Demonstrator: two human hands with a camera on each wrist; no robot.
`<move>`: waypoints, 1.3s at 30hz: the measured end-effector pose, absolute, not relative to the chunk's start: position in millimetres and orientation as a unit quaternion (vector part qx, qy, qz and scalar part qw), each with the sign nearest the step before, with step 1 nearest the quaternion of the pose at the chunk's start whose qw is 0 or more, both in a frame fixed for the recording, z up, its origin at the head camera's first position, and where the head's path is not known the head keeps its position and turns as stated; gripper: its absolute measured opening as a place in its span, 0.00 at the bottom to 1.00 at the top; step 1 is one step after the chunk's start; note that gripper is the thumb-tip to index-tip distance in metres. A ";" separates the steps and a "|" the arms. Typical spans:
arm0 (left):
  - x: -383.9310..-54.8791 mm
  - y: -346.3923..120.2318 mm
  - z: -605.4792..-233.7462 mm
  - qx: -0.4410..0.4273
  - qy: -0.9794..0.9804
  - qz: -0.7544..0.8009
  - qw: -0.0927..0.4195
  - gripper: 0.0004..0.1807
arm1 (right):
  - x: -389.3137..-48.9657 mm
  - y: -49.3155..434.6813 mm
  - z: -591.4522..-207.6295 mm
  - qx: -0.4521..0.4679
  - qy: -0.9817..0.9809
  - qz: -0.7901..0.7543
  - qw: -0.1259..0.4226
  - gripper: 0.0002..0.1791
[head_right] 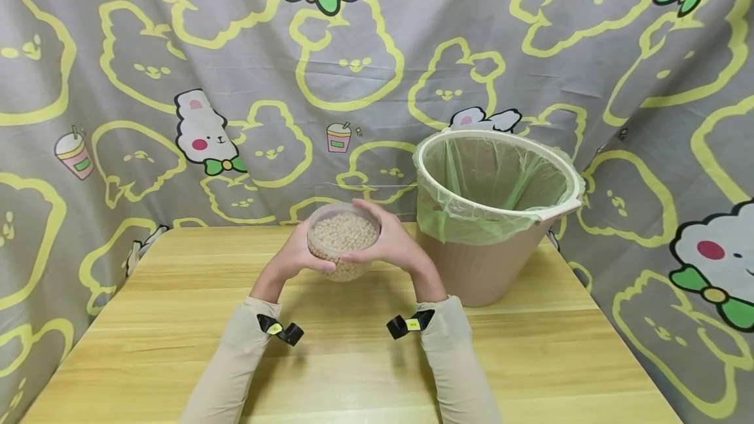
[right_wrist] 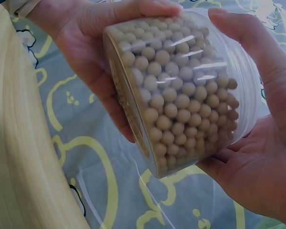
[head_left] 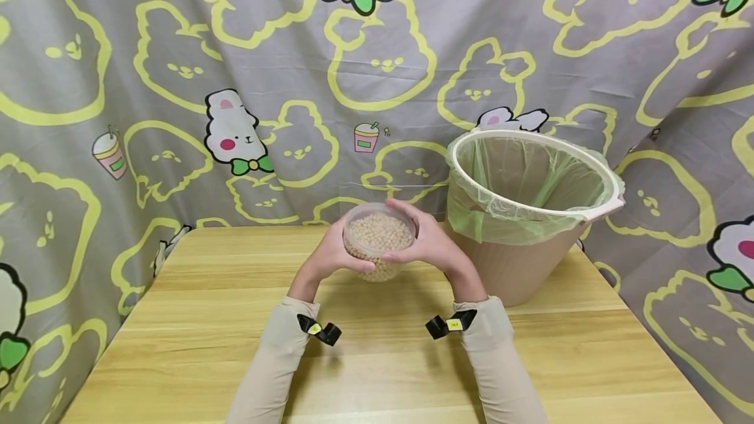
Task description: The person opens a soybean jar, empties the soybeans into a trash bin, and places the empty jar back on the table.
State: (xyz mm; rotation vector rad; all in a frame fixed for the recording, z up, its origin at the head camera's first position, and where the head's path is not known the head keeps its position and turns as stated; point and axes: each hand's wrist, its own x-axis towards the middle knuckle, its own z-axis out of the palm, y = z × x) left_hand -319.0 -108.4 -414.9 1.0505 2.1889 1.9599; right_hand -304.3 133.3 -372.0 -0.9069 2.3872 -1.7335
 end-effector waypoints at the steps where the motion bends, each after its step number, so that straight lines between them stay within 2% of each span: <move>1: -319.1 -109.0 -414.9 0.343 0.696 0.631 0.018 0.60 | -304.9 133.6 -372.4 -0.298 0.769 -0.564 0.032 0.56; 5: -320.5 -110.5 -415.6 0.359 0.682 0.636 0.040 0.59 | -306.3 134.5 -374.3 -0.314 0.752 -0.577 0.051 0.56; 8: -320.4 -109.8 -414.9 0.359 0.679 0.639 0.039 0.60 | -306.1 135.0 -373.9 -0.321 0.744 -0.583 0.059 0.56; 12: -318.2 -105.7 -412.9 0.318 0.699 0.640 -0.012 0.59 | -304.2 132.3 -372.8 -0.297 0.761 -0.576 0.036 0.58; 16: -315.2 -97.6 -412.2 0.257 0.744 0.611 -0.080 0.62 | -300.7 120.9 -373.7 -0.225 0.798 -0.559 -0.009 0.64; 20: -312.6 -90.4 -411.4 0.228 0.775 0.581 -0.106 0.64 | -297.4 110.0 -373.7 -0.173 0.818 -0.546 -0.045 0.65; 25: -311.6 -89.7 -410.7 0.238 0.768 0.588 -0.095 0.65 | -296.0 108.8 -372.2 -0.179 0.814 -0.549 -0.061 0.62; 39: -318.3 -108.2 -414.1 0.340 0.702 0.626 -0.003 0.60 | -299.8 124.7 -372.4 -0.305 0.792 -0.528 -0.028 0.60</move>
